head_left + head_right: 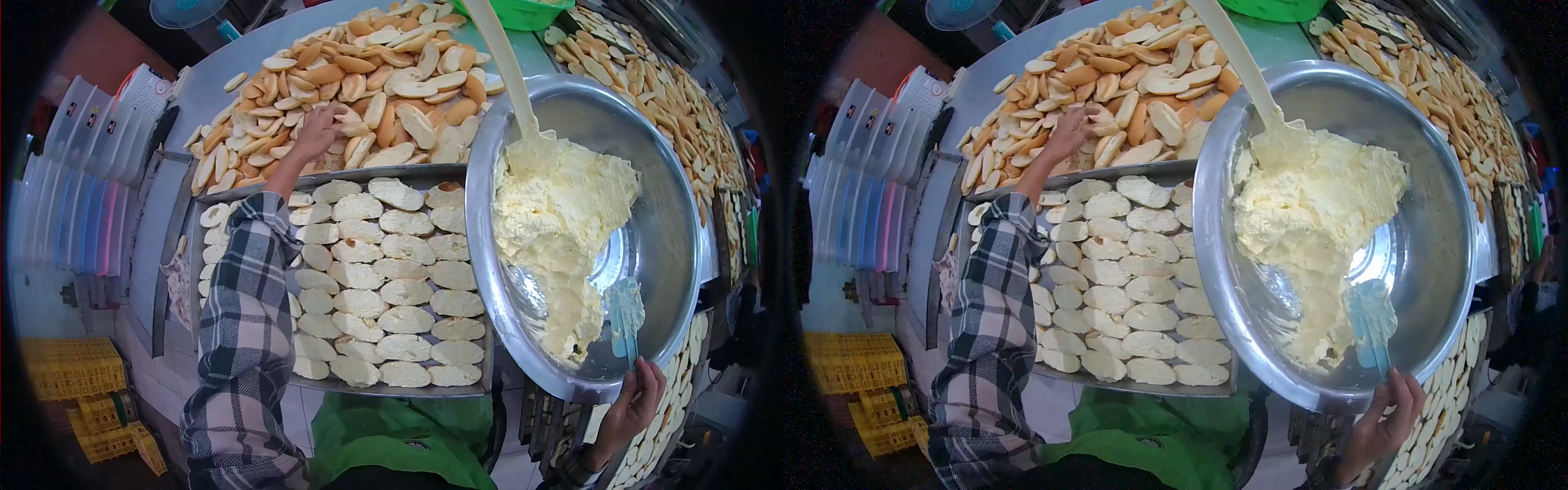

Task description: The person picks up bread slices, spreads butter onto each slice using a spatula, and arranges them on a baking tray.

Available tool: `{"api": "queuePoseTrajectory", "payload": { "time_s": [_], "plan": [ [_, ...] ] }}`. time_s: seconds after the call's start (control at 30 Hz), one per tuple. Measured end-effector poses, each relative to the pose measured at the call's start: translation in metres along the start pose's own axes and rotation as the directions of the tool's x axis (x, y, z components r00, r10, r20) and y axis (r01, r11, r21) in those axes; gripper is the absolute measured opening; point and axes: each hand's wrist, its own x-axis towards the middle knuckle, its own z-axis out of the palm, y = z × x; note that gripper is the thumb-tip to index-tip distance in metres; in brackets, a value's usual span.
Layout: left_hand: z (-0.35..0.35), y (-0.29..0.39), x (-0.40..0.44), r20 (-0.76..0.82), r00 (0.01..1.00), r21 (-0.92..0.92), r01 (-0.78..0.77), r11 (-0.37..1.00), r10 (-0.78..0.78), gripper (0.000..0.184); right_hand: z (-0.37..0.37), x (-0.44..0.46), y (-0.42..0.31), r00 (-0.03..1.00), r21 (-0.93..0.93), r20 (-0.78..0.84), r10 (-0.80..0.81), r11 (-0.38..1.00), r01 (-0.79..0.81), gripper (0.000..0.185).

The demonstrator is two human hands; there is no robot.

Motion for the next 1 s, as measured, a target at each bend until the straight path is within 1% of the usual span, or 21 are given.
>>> {"api": "queuePoseTrajectory", "payload": {
  "time_s": [0.03, 0.1, 0.17, 0.23, 0.27, 0.3, 0.33, 0.4, 0.47, 0.5, 0.57, 0.6, 0.67, 0.73, 0.77, 0.8, 0.83, 0.87, 0.9, 0.93, 1.0],
  "plan": [
    [-0.001, 0.001, 0.001, 0.028, 0.983, -0.051, -0.181, 0.982, 0.183, 0.035, 0.000, 0.001, -0.001, 0.999, 0.023, 0.020, 0.035, 0.999, -0.035, 0.021],
    [-0.007, 0.008, 0.001, 0.105, 0.956, 0.110, -0.284, 0.952, 0.274, 0.048, -0.002, 0.005, 0.002, 0.995, 0.014, 0.027, 0.097, 0.995, -0.097, 0.021],
    [-0.009, 0.001, 0.003, 0.226, 0.903, 0.202, -0.411, 0.889, 0.366, 0.049, -0.005, 0.015, 0.009, 0.992, -0.069, 0.081, -0.093, 0.993, 0.099, 0.022],
    [-0.016, 0.018, -0.006, 0.207, 0.940, 0.171, -0.308, 0.936, 0.272, 0.039, -0.007, 0.036, -0.006, 0.981, -0.041, 0.161, -0.106, 0.993, 0.114, 0.025],
    [-0.017, 0.020, -0.006, 0.153, 0.930, 0.151, -0.358, 0.922, 0.336, 0.036, -0.008, 0.043, -0.011, 0.971, -0.025, 0.217, -0.099, 0.994, 0.107, 0.024],
    [-0.019, 0.024, -0.007, 0.150, 0.965, 0.046, -0.225, 0.973, 0.215, 0.032, -0.009, 0.049, -0.014, 0.958, 0.001, 0.267, -0.102, 0.994, 0.105, 0.024],
    [-0.011, 0.007, -0.004, -0.030, 0.944, 0.114, -0.322, 0.940, 0.327, 0.026, -0.009, 0.057, -0.017, 0.962, -0.021, 0.263, -0.078, 0.996, 0.087, 0.024],
    [-0.019, 0.006, -0.002, -0.043, 0.984, 0.106, -0.170, 0.980, 0.176, 0.022, -0.007, 0.070, -0.021, 0.852, -0.036, 0.478, -0.212, 0.965, 0.261, 0.014],
    [-0.031, 0.005, -0.002, -0.123, 0.990, -0.030, 0.070, 0.997, -0.073, 0.022, -0.001, 0.078, -0.020, 0.810, -0.043, 0.533, -0.245, 0.948, 0.315, 0.011],
    [-0.037, 0.001, -0.007, -0.184, 0.974, -0.189, 0.098, 0.977, -0.133, 0.023, 0.003, 0.081, -0.020, 0.757, -0.034, 0.587, -0.287, 0.926, 0.377, 0.008],
    [-0.047, 0.006, -0.032, -0.244, 0.942, -0.438, 0.104, 0.893, -0.230, 0.027, 0.009, 0.086, -0.023, 0.737, -0.114, 0.639, -0.220, 0.921, 0.374, 0.001],
    [-0.052, 0.014, -0.052, -0.250, 0.933, -0.526, 0.095, 0.845, -0.260, 0.030, 0.011, 0.088, -0.022, 0.717, -0.113, 0.660, -0.225, 0.914, 0.390, 0.003],
    [-0.074, 0.082, -0.091, 0.042, 0.890, -0.928, 0.204, 0.312, -0.454, 0.035, 0.014, 0.087, -0.016, 0.691, -0.111, 0.678, -0.251, 0.894, 0.433, 0.007],
    [-0.085, 0.058, -0.133, 0.174, 0.873, -0.946, 0.276, 0.168, -0.456, 0.038, 0.013, 0.085, -0.019, 0.640, -0.148, 0.742, -0.196, 0.885, 0.442, 0.007],
    [-0.089, 0.056, -0.152, 0.296, 0.926, -0.947, 0.317, 0.056, -0.234, 0.038, 0.011, 0.084, -0.020, 0.584, -0.178, 0.799, -0.146, 0.870, 0.460, 0.007],
    [-0.093, 0.055, -0.169, 0.377, 0.926, -0.925, 0.377, -0.044, 0.010, 0.038, 0.009, 0.082, -0.021, 0.583, -0.177, 0.799, -0.143, 0.872, 0.457, 0.007],
    [-0.092, 0.055, -0.186, 0.379, 0.925, -0.924, 0.379, -0.042, 0.010, 0.038, 0.006, 0.082, -0.022, 0.554, -0.059, 0.801, -0.224, 0.893, 0.446, 0.006],
    [-0.088, 0.061, -0.204, 0.427, 0.904, -0.899, 0.421, -0.123, -0.022, 0.039, 0.004, 0.081, -0.022, 0.528, 0.061, 0.792, -0.306, 0.900, 0.431, 0.005],
    [-0.085, 0.069, -0.218, 0.475, 0.879, -0.866, 0.457, -0.204, -0.047, 0.041, 0.002, 0.082, -0.020, 0.530, 0.060, 0.791, -0.306, 0.901, 0.430, 0.005],
    [-0.085, 0.081, -0.229, 0.475, 0.879, -0.866, 0.457, -0.202, -0.044, 0.041, 0.000, 0.085, -0.016, 0.570, 0.089, 0.769, -0.288, 0.933, 0.350, 0.005],
    [-0.084, 0.108, -0.248, 0.524, 0.777, -0.845, 0.420, -0.332, -0.349, 0.043, -0.008, 0.092, -0.014, 0.646, 0.131, 0.738, -0.196, 0.980, 0.147, 0.008]
  ]
}}
